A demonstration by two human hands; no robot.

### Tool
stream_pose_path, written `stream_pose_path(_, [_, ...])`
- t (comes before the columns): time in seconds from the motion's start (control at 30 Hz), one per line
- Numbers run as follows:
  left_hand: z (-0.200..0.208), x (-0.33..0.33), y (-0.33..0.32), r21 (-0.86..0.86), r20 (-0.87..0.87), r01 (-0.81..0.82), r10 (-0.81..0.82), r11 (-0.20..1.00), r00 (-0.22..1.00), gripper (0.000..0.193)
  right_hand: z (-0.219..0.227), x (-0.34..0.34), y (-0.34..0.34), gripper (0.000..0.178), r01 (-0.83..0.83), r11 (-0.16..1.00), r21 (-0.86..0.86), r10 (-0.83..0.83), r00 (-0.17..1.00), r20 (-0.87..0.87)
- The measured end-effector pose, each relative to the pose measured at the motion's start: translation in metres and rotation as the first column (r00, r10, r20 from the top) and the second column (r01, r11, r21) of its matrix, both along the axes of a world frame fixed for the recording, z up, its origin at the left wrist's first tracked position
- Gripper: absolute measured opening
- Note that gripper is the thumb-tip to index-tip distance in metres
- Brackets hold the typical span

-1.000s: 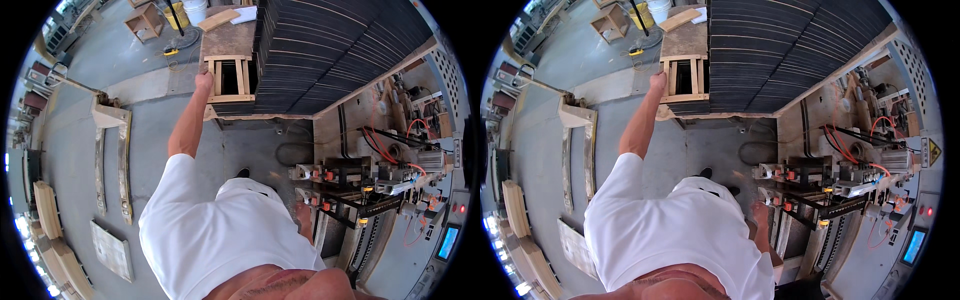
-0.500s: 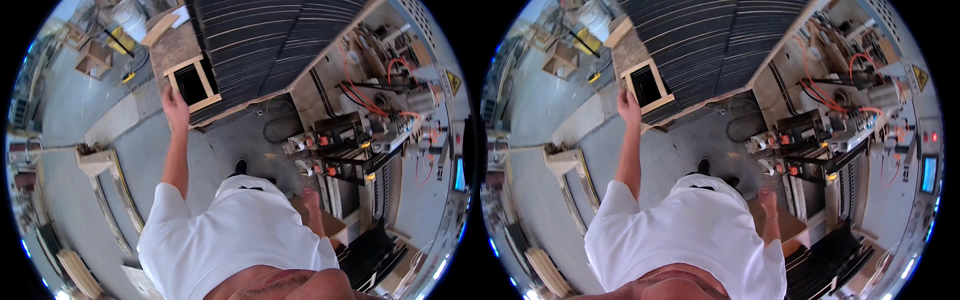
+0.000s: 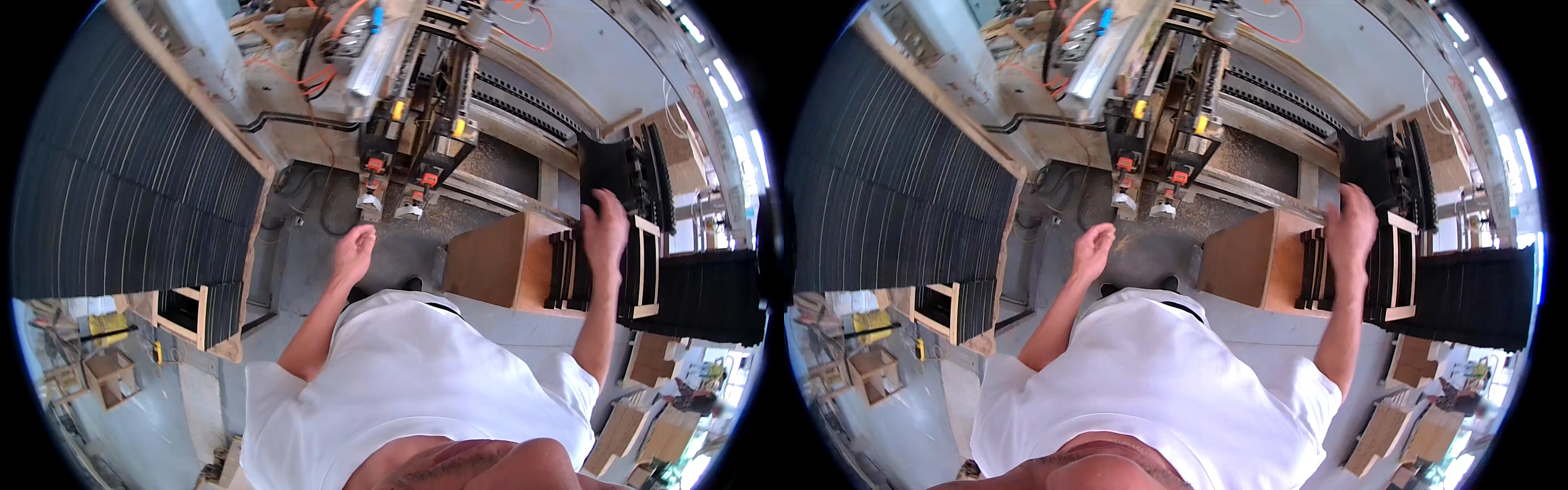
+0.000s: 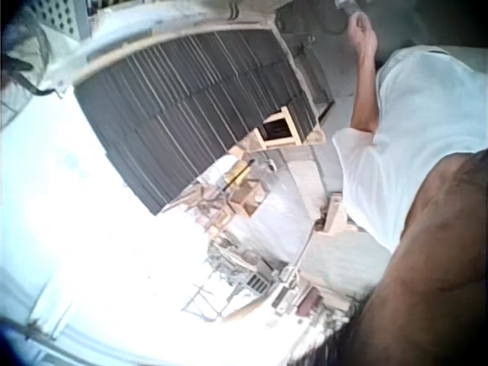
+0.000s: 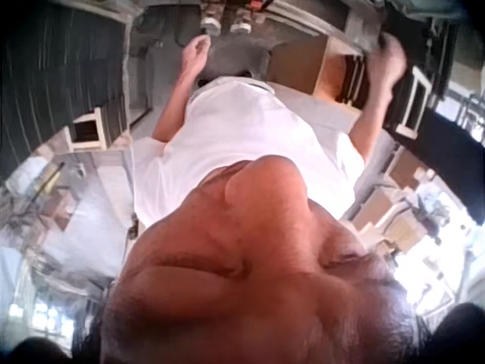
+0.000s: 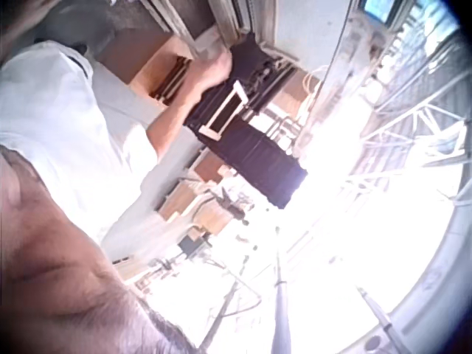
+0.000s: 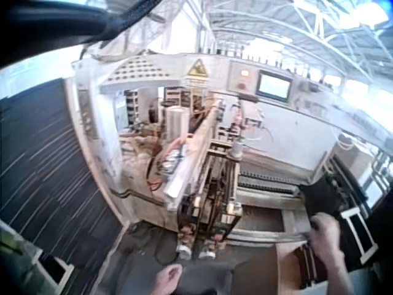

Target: The person repeatedly picks up small wooden frames from a stack, places them onto a machine jig, and then removes them to place them on a different stack. The person handles the frames one at a time in a repetitive cycle.

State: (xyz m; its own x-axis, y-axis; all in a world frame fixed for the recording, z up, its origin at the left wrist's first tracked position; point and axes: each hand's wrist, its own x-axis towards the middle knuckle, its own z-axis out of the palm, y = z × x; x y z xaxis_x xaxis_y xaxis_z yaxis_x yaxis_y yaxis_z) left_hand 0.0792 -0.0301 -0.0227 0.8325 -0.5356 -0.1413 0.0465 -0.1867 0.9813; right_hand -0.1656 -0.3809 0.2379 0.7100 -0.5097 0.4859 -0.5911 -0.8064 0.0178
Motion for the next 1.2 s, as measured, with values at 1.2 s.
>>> stream_pose_path(1.2, [0.043, 0.332, -0.58, 0.193, 0.23, -0.075, 0.029, 0.978, 0.973, 0.042, 0.053, -0.038, -0.026, 0.03, 0.316, 0.84, 0.441, -0.425, 0.889, 0.173])
